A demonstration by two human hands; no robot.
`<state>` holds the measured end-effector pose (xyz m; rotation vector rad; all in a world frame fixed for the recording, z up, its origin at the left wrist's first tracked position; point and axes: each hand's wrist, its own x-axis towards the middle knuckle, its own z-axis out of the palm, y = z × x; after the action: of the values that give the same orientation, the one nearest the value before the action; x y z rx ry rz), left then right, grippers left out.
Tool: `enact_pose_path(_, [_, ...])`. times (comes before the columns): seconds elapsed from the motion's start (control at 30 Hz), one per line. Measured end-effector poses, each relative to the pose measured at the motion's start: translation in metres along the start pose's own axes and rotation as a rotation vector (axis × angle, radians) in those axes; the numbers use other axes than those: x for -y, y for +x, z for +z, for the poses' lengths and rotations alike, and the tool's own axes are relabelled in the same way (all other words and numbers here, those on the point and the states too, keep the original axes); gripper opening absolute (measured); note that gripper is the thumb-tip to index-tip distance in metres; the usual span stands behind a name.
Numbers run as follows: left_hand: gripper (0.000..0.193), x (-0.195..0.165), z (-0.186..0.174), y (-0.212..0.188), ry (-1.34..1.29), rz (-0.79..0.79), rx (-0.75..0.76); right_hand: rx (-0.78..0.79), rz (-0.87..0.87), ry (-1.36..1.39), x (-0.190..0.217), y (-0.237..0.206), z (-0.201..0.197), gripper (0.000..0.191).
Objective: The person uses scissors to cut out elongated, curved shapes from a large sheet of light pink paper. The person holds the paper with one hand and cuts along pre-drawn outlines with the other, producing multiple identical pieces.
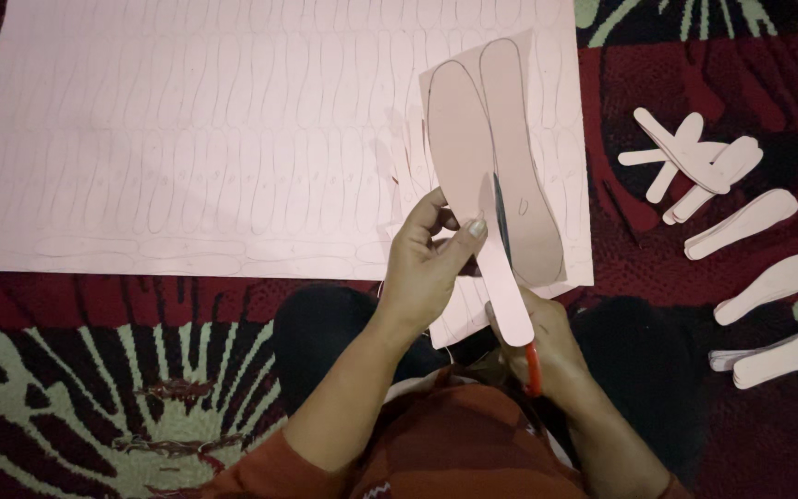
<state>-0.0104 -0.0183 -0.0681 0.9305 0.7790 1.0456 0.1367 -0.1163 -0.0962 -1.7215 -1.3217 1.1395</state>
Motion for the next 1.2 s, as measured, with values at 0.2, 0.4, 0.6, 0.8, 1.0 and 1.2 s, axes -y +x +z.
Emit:
enact_pose_path(0.2, [0.032, -0.011, -0.002, 0.013, 0.136, 0.147, -0.056, 0.056, 0.084, 0.012, -0.010, 0.001, -0.003, 0.022])
enact_pose_path(0.4, [0.029, -0.009, 0.013, -0.007, 0.036, 0.022, 0.021, 0.214, 0.083, 0.355, -0.020, 0.005, -0.014, 0.026])
enact_pose_path(0.6, [0.026, -0.006, 0.016, -0.011, 0.038, 0.060, 0.060, 0.175, 0.158, 0.195, -0.026, 0.004, -0.018, 0.023])
enact_pose_path(0.8, [0.026, -0.007, 0.016, -0.011, 0.055, 0.007, 0.043, 0.121, 0.231, 0.305, -0.030, 0.003, -0.017, 0.029])
enact_pose_path(1.0, [0.025, -0.003, 0.017, -0.008, 0.005, 0.011, 0.040, 0.053, 0.094, 0.195, -0.032, -0.001, -0.009, 0.024])
enact_pose_path(1.2, [0.024, 0.000, 0.014, -0.006, -0.004, 0.040, 0.041, 0.026, 0.246, 0.252, -0.018, -0.003, -0.009, 0.026])
